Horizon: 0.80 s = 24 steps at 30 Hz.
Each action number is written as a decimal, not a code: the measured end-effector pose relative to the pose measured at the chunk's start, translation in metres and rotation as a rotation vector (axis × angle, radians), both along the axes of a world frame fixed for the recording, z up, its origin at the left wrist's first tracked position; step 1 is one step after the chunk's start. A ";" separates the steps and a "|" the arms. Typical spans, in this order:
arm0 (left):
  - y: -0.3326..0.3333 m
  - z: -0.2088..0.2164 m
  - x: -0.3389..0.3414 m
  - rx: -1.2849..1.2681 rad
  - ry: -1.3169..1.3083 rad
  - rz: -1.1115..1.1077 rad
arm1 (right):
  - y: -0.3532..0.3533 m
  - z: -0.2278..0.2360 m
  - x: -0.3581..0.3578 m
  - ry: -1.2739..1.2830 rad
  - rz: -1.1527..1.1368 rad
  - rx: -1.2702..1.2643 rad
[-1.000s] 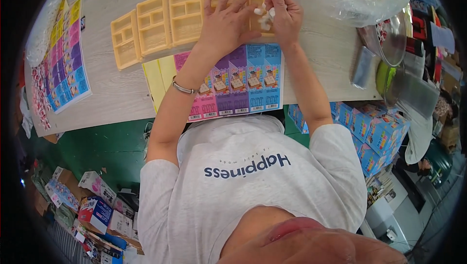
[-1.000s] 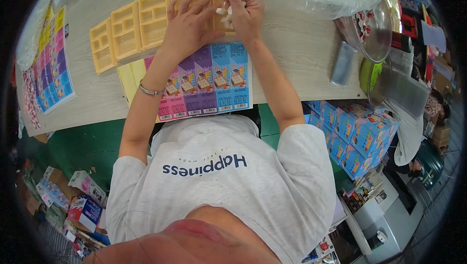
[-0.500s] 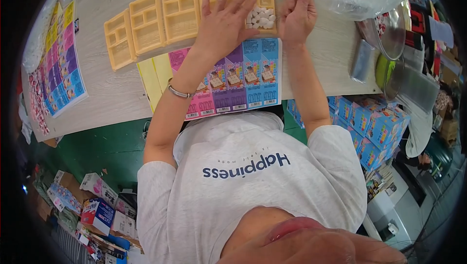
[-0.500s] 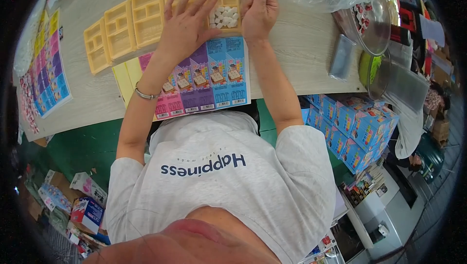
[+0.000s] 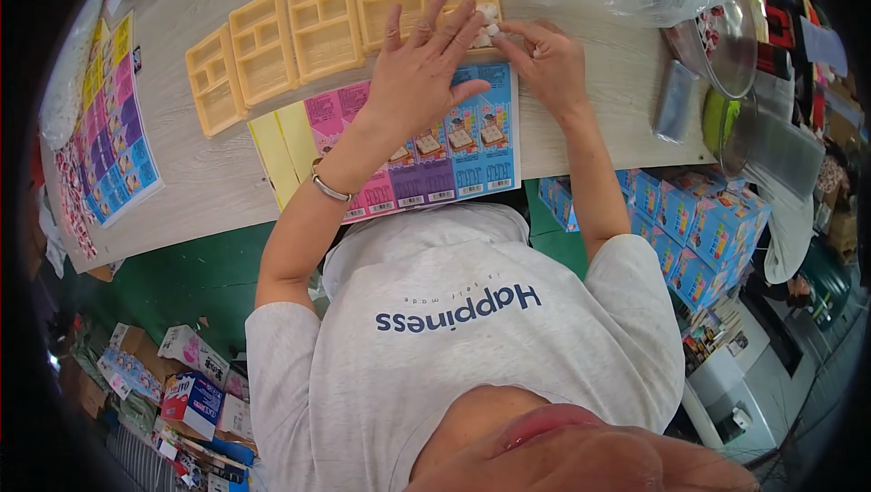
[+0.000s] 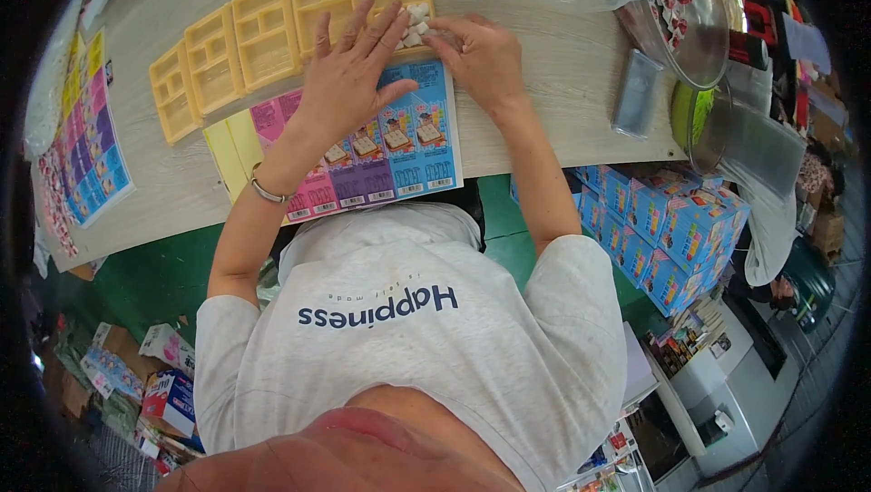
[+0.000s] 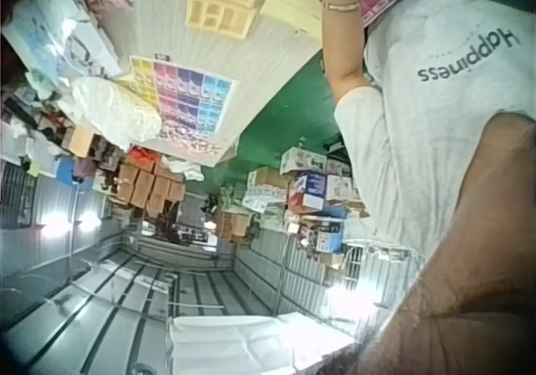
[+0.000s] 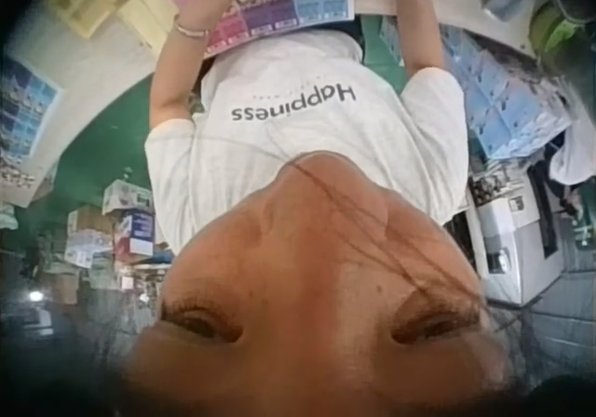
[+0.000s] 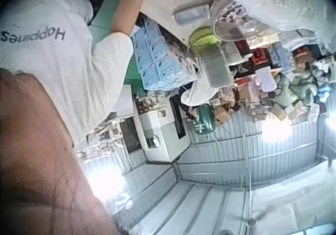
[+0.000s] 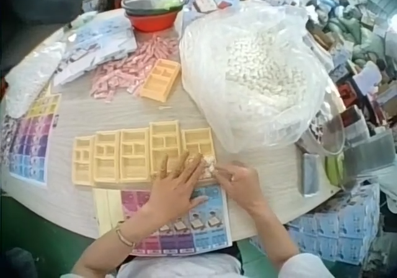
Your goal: Packaging small white parts into plastic trays and sealing them with decorative stickers.
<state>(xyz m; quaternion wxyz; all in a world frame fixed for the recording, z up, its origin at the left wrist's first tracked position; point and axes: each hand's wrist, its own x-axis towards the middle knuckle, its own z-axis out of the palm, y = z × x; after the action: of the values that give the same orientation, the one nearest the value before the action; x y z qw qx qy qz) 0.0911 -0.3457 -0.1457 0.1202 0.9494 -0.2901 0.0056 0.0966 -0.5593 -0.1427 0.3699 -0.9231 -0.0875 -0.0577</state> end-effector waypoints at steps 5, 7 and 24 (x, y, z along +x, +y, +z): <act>0.000 -0.002 -0.009 -0.034 0.069 -0.053 | 0.000 -0.005 -0.001 0.045 -0.068 0.172; 0.000 0.001 -0.010 -0.083 0.064 -0.048 | -0.004 -0.005 0.000 0.147 -0.154 0.478; -0.001 -0.005 0.001 -0.130 -0.042 0.021 | 0.013 0.002 0.004 0.012 0.001 0.139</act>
<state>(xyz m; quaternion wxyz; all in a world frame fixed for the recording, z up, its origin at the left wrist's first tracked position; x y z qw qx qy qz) 0.0918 -0.3471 -0.1510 0.1752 0.9422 -0.2818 0.0455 0.1007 -0.5459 -0.1406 0.4335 -0.8956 -0.0817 -0.0578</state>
